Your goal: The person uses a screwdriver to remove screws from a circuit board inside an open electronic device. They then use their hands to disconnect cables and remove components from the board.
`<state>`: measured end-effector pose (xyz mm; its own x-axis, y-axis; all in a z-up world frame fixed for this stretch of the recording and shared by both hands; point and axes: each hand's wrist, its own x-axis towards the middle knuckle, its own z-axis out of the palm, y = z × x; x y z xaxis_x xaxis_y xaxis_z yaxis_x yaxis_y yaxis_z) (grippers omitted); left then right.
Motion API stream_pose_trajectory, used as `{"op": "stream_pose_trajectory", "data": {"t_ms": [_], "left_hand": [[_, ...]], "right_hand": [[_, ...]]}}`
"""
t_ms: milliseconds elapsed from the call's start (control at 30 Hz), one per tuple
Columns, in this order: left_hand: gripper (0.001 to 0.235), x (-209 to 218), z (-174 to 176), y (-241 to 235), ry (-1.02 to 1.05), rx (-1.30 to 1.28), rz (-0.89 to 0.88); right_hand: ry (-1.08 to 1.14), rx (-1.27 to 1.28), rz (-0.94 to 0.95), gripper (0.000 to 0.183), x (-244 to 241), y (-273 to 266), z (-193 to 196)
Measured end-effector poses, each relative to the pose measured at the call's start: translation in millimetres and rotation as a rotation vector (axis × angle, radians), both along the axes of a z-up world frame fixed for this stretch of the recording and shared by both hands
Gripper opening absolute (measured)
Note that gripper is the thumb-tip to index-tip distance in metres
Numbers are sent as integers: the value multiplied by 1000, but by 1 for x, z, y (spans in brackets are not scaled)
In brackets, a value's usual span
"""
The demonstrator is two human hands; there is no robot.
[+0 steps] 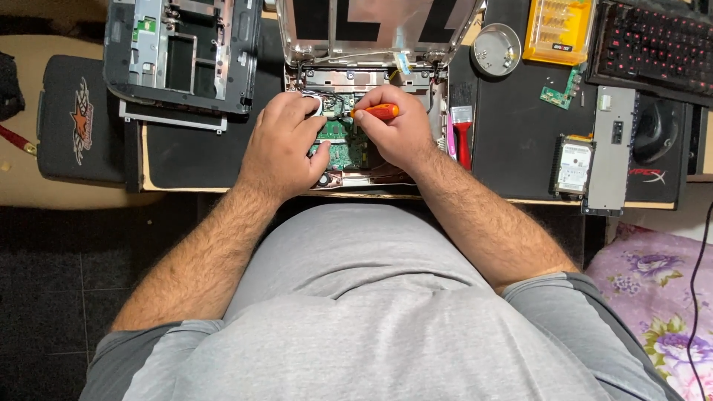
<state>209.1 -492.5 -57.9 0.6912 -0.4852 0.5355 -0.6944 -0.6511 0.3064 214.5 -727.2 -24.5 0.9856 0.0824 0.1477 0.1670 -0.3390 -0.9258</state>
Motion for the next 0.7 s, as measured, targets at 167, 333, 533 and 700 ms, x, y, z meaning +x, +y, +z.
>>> {"op": "stream_pose_trajectory", "data": {"t_ms": [167,333,533,700], "left_hand": [[32,1,1,-1,-10,22,5],[31,4,5,-2,22,39,10],[32,5,6,-3,37,50,24],[31,3,14,-3,62,66,18]], "right_hand": [[29,26,46,8,5,-3,0],[72,34,60,10,10,-3,3],[75,49,36,9,9,-1,2],[65,47,42,8,9,0,1]]}}
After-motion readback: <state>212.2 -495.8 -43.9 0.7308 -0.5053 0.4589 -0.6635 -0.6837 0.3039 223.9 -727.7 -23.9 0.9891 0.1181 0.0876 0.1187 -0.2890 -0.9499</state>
